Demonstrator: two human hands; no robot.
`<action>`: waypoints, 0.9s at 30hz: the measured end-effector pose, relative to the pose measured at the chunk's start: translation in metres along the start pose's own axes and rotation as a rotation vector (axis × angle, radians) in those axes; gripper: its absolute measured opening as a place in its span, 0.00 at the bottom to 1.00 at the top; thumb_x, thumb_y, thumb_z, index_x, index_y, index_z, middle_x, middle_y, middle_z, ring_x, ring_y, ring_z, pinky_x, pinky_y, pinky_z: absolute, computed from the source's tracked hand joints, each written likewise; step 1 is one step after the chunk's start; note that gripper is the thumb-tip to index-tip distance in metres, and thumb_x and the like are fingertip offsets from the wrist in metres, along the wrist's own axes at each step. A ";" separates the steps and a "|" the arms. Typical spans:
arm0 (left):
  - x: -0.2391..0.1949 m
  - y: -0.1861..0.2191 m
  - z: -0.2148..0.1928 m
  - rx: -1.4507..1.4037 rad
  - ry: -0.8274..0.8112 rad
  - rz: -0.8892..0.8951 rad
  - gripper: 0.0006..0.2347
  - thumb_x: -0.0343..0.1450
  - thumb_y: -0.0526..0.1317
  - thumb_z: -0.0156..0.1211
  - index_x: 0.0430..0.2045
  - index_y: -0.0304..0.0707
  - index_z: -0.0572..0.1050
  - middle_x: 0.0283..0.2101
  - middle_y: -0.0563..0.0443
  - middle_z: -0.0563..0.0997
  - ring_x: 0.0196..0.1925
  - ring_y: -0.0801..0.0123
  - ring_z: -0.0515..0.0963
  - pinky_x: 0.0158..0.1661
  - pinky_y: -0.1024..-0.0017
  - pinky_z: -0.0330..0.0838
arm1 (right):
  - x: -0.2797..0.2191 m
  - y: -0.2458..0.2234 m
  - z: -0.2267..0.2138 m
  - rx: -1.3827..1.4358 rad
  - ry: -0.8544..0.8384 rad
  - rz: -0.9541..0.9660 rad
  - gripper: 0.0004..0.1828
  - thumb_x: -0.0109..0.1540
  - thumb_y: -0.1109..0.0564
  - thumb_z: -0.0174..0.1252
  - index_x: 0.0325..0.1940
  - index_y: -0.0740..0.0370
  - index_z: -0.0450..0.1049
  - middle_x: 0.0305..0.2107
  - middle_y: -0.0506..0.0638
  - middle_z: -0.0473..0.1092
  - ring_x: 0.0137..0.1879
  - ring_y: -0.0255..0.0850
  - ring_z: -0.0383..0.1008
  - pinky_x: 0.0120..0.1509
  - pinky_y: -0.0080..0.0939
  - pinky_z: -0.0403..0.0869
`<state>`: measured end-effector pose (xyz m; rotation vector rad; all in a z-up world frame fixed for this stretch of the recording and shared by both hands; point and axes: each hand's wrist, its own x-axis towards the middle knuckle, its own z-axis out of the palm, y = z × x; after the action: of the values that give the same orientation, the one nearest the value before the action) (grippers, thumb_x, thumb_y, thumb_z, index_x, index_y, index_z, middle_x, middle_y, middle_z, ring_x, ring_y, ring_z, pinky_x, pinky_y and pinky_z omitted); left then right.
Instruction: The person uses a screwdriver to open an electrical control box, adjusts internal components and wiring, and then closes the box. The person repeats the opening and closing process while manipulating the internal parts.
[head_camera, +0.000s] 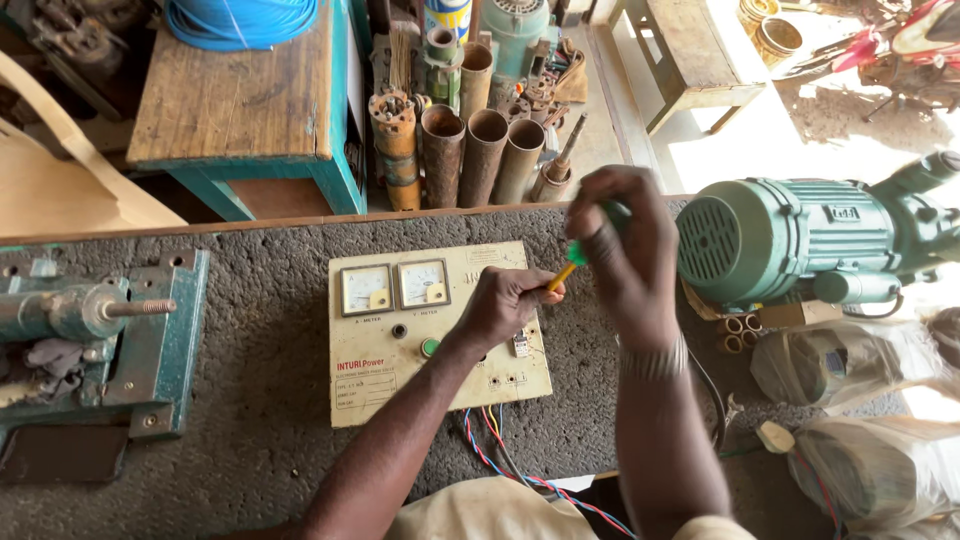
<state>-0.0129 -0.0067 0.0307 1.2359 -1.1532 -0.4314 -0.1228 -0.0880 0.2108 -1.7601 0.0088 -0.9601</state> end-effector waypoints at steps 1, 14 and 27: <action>-0.002 -0.002 0.003 0.047 0.017 -0.013 0.07 0.71 0.34 0.67 0.41 0.37 0.84 0.37 0.50 0.87 0.37 0.73 0.87 0.40 0.74 0.84 | -0.005 -0.003 0.009 -0.118 0.093 -0.044 0.11 0.69 0.56 0.58 0.48 0.64 0.65 0.34 0.48 0.65 0.38 0.32 0.66 0.40 0.34 0.69; 0.008 0.030 -0.012 0.000 -0.179 -0.090 0.11 0.71 0.32 0.63 0.47 0.34 0.80 0.44 0.51 0.86 0.49 0.74 0.85 0.51 0.74 0.80 | 0.043 0.081 -0.025 1.152 -0.815 0.099 0.19 0.67 0.44 0.60 0.32 0.57 0.64 0.16 0.40 0.59 0.18 0.26 0.55 0.19 0.32 0.57; 0.019 0.006 0.006 0.237 0.029 -0.174 0.13 0.60 0.35 0.79 0.31 0.37 0.77 0.34 0.51 0.86 0.36 0.74 0.86 0.37 0.80 0.82 | -0.019 0.009 0.024 -0.216 0.095 -0.236 0.16 0.70 0.56 0.66 0.51 0.66 0.66 0.35 0.47 0.66 0.36 0.30 0.67 0.38 0.29 0.68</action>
<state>-0.0118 -0.0226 0.0442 1.5520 -1.0989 -0.4122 -0.1174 -0.0648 0.1901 -1.9416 -0.0368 -1.2522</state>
